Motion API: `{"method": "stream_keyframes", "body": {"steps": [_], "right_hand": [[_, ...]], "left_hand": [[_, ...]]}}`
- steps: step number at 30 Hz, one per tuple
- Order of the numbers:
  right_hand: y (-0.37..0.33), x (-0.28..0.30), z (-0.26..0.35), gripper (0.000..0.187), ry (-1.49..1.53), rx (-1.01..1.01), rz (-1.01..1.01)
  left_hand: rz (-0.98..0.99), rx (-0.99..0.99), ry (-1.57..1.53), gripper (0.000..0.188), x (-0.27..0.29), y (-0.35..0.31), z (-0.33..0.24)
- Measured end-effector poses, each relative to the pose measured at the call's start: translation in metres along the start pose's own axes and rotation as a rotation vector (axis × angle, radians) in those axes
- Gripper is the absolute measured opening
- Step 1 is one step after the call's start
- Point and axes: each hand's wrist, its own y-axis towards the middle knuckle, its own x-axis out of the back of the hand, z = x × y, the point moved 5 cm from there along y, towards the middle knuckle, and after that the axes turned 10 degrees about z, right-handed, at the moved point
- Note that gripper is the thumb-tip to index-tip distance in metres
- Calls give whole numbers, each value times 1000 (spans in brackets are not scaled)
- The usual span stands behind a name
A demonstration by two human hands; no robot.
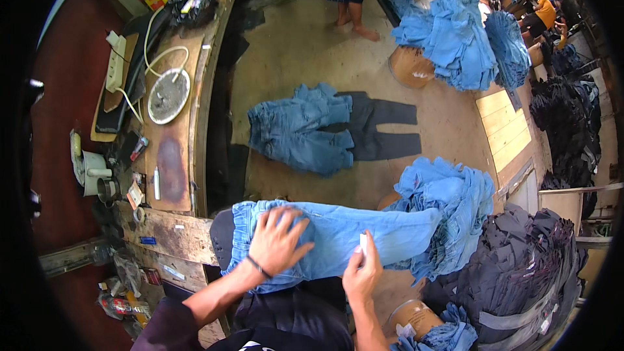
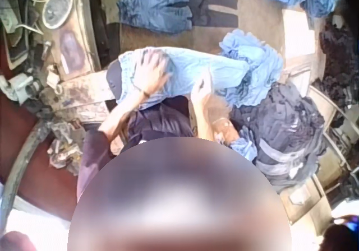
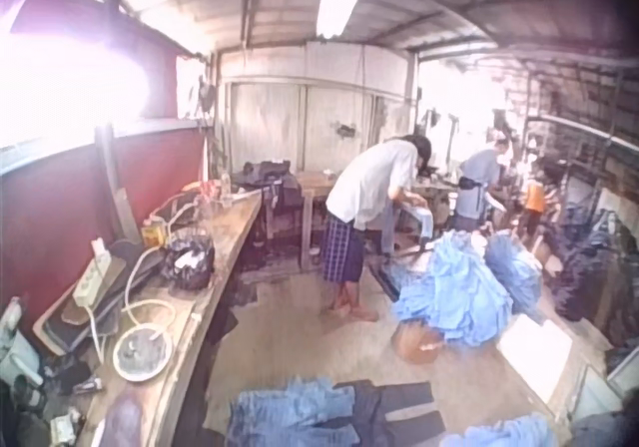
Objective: The person uses a white marker to draw lines on the leg of a pair of light blue jeans. They repeatedly pick up jeans from a pile, mark them, and place them back down while other workers handle garments in the background.
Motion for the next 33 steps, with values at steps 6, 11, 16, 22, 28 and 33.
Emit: {"method": "stream_keyframes", "body": {"steps": [6,11,16,22,28,33], "right_hand": [[-34,-62,48,39,-166,282,94],[-15,-90,60,38,-238,359,60],[-4,-100,66,37,-284,360,56],[-1,-105,67,36,-286,364,25],[0,-104,67,36,-272,331,52],[-1,-101,66,36,-250,314,83]], "left_hand": [[574,-178,-503,81,-7,90,65],[627,-212,-600,67,-20,89,82],[607,-216,-548,64,-19,88,81],[446,-266,-539,54,-11,85,77],[453,-270,-559,49,-9,86,75],[435,-286,-581,48,-8,87,73]]}}
